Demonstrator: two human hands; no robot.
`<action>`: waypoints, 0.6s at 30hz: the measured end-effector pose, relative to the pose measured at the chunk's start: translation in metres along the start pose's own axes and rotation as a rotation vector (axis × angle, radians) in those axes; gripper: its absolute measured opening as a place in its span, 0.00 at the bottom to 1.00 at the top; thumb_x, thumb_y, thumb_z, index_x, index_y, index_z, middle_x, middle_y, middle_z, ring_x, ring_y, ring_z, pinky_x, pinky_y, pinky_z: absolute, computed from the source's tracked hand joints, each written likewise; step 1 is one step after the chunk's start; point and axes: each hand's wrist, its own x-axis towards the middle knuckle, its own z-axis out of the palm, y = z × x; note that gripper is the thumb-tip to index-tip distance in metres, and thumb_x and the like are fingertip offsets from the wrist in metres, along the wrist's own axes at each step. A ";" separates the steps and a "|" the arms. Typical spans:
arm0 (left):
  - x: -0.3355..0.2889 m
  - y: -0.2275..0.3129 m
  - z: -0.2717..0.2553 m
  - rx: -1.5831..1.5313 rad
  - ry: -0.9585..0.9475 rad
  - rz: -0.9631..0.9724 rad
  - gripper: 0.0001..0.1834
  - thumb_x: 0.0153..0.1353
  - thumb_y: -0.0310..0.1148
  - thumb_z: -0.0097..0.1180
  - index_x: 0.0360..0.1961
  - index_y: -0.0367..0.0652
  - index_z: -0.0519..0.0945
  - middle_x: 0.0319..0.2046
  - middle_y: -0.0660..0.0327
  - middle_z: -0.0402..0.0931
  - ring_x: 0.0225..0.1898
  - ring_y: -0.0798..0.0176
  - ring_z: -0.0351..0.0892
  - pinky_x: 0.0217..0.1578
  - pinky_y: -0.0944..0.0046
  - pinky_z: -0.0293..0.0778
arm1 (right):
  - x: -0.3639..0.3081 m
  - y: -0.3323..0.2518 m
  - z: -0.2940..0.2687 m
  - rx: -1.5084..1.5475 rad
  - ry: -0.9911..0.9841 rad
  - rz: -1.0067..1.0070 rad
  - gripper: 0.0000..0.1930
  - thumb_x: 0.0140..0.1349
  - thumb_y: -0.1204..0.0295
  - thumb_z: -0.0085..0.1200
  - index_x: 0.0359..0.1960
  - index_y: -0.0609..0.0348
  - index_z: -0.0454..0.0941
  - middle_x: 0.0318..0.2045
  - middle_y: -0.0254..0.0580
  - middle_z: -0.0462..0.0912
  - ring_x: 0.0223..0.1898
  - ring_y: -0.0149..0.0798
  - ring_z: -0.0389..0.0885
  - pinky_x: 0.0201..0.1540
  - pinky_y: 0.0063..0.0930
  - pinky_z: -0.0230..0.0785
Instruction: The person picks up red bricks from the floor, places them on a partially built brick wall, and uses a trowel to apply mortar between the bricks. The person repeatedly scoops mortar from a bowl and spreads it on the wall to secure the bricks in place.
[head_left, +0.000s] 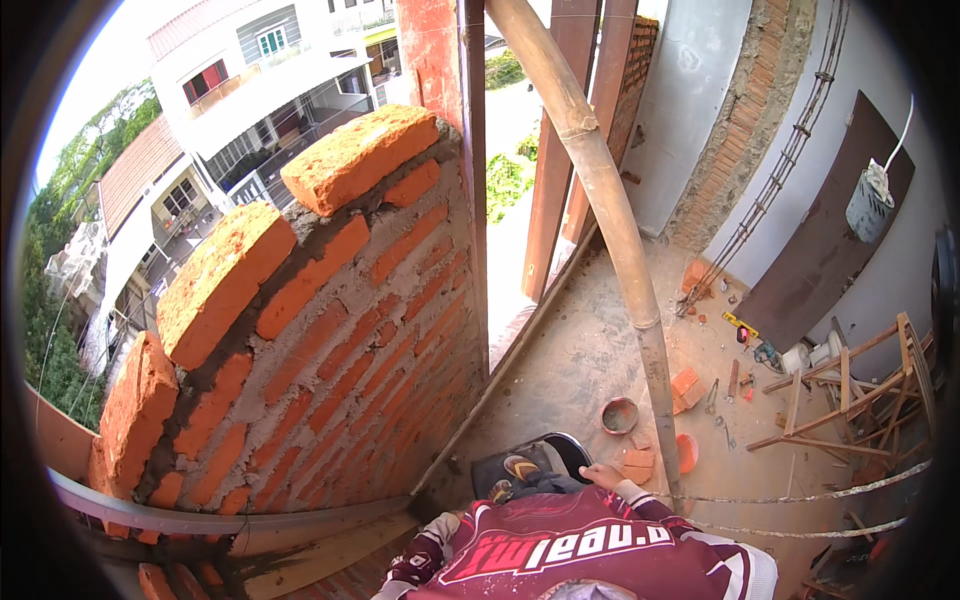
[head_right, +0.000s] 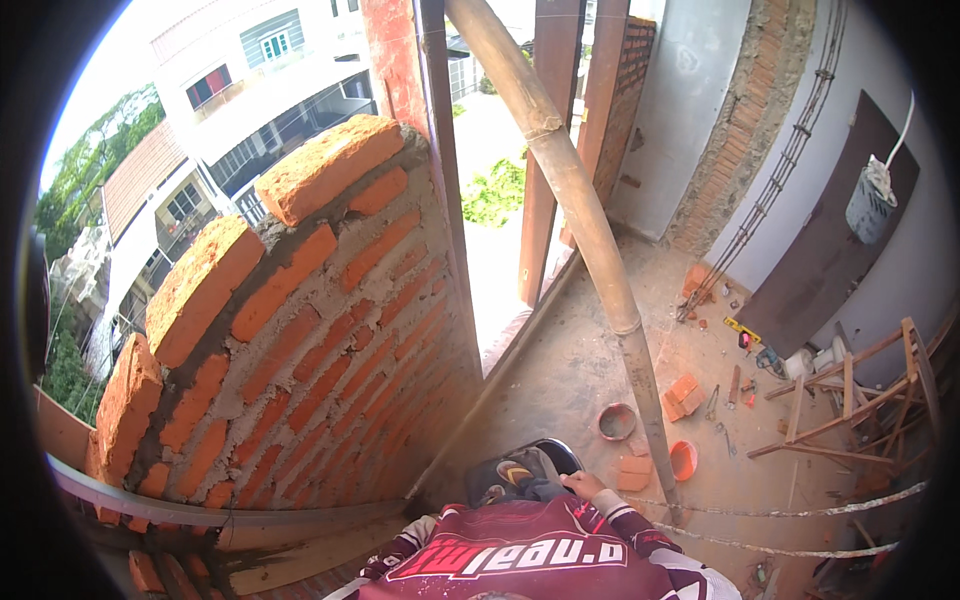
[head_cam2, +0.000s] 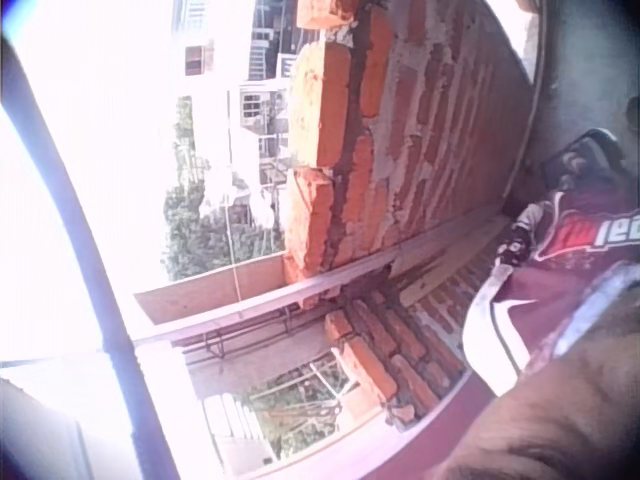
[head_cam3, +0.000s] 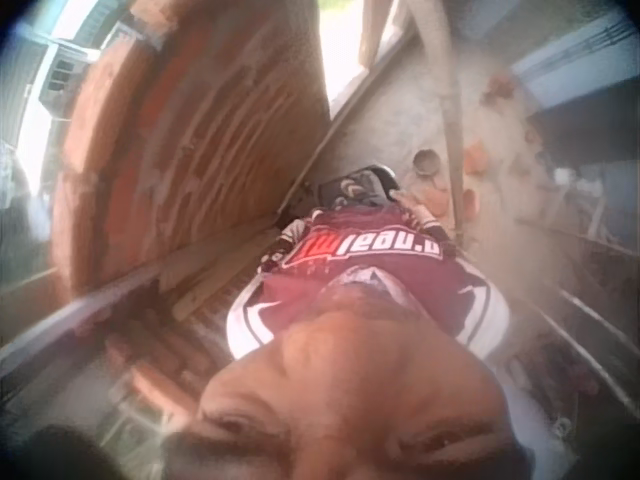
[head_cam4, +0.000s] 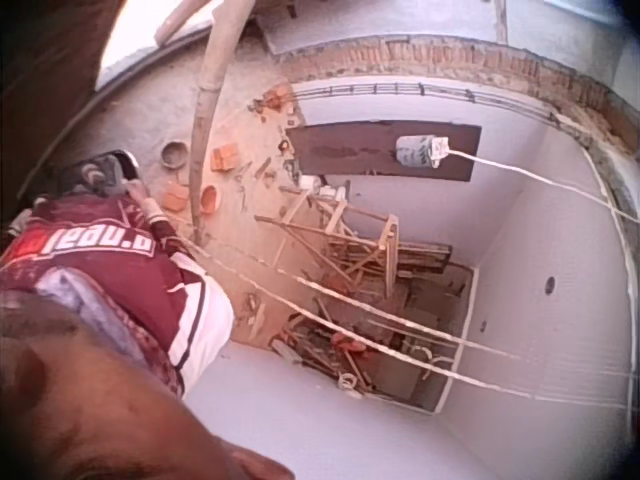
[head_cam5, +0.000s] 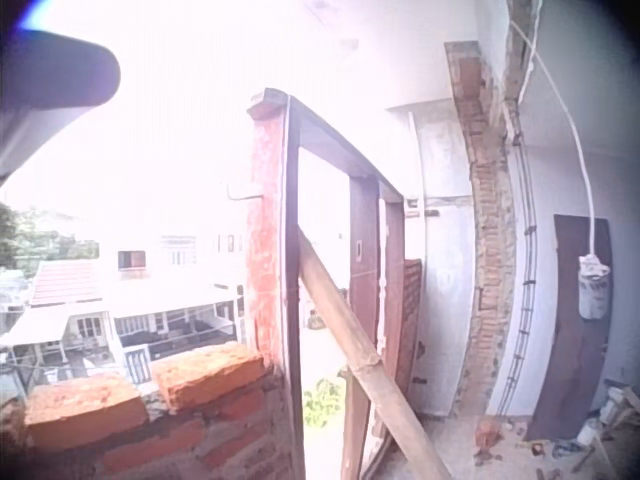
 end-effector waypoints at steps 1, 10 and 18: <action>0.001 0.010 -0.005 0.010 0.022 0.009 0.33 0.63 0.59 0.57 0.53 0.39 0.83 0.45 0.50 0.84 0.52 0.49 0.80 0.58 0.49 0.72 | 0.006 -0.004 0.004 -0.074 -0.100 0.019 0.41 0.64 0.34 0.45 0.52 0.64 0.82 0.50 0.57 0.84 0.54 0.47 0.81 0.57 0.37 0.68; 0.003 0.083 -0.018 0.455 0.712 0.266 0.24 0.61 0.54 0.62 0.41 0.42 0.85 0.40 0.54 0.86 0.44 0.53 0.84 0.49 0.51 0.74 | 0.025 0.019 0.012 -0.355 -0.278 0.052 0.39 0.64 0.33 0.44 0.50 0.60 0.84 0.49 0.55 0.84 0.52 0.51 0.82 0.57 0.39 0.70; 0.030 -0.007 -0.018 0.729 0.450 0.027 0.27 0.69 0.56 0.48 0.51 0.46 0.82 0.53 0.55 0.81 0.58 0.49 0.78 0.57 0.51 0.71 | 0.020 0.024 0.015 -0.399 -0.280 0.080 0.38 0.64 0.34 0.45 0.49 0.59 0.85 0.48 0.54 0.85 0.51 0.52 0.83 0.57 0.40 0.70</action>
